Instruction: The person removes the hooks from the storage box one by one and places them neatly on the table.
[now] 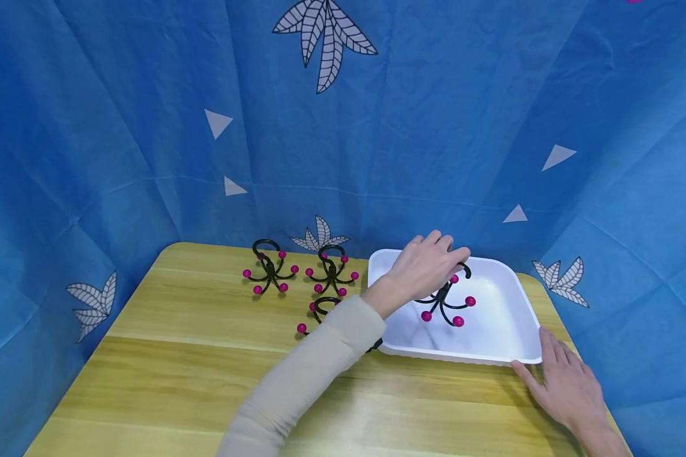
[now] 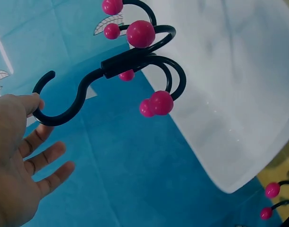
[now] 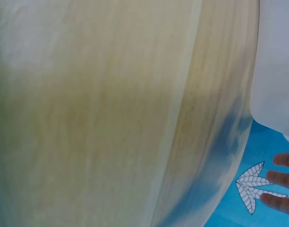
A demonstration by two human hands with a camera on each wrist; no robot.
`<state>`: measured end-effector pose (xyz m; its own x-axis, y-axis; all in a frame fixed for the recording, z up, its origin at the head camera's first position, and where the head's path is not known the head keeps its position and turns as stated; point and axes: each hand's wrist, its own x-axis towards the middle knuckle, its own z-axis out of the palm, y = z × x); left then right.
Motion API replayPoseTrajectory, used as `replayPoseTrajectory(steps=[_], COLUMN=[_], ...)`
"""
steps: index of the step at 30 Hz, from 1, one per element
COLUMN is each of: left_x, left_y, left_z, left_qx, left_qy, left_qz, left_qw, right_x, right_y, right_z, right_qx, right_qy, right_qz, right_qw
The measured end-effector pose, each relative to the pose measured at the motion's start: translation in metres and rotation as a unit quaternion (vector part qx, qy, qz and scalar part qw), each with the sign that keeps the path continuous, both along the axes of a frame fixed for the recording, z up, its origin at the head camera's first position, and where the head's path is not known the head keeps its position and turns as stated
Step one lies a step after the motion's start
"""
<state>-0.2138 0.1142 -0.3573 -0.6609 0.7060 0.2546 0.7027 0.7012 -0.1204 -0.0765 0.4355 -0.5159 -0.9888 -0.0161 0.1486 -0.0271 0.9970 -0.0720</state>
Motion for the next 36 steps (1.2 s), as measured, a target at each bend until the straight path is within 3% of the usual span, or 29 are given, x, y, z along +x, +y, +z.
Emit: replayPoseTrajectory(steps=[7,16,28,36], left_x=[0.009,0.011,0.022,0.029], left_y=[-0.027,-0.061,-0.103,-0.129], left_z=[0.012,0.016,0.032,0.040], left_qx=[0.027,0.045,0.091,0.110], left_qy=[0.001,-0.020,-0.015,-0.010], left_qz=[-0.005,-0.010,-0.044,-0.038], left_qw=[0.9996,0.9987,0.9947,0.9931], right_x=[0.000,0.001,0.002,0.002], right_y=[0.001,-0.001,0.000,0.001], right_z=[0.000,0.004,0.004,0.003], right_qx=[-0.004,-0.008,-0.003,-0.013], right_qy=[0.004,0.000,-0.014,-0.003], right_qz=[0.008,0.008,0.005,0.013], right_qw=[1.0000,0.9999,0.9999,0.9998])
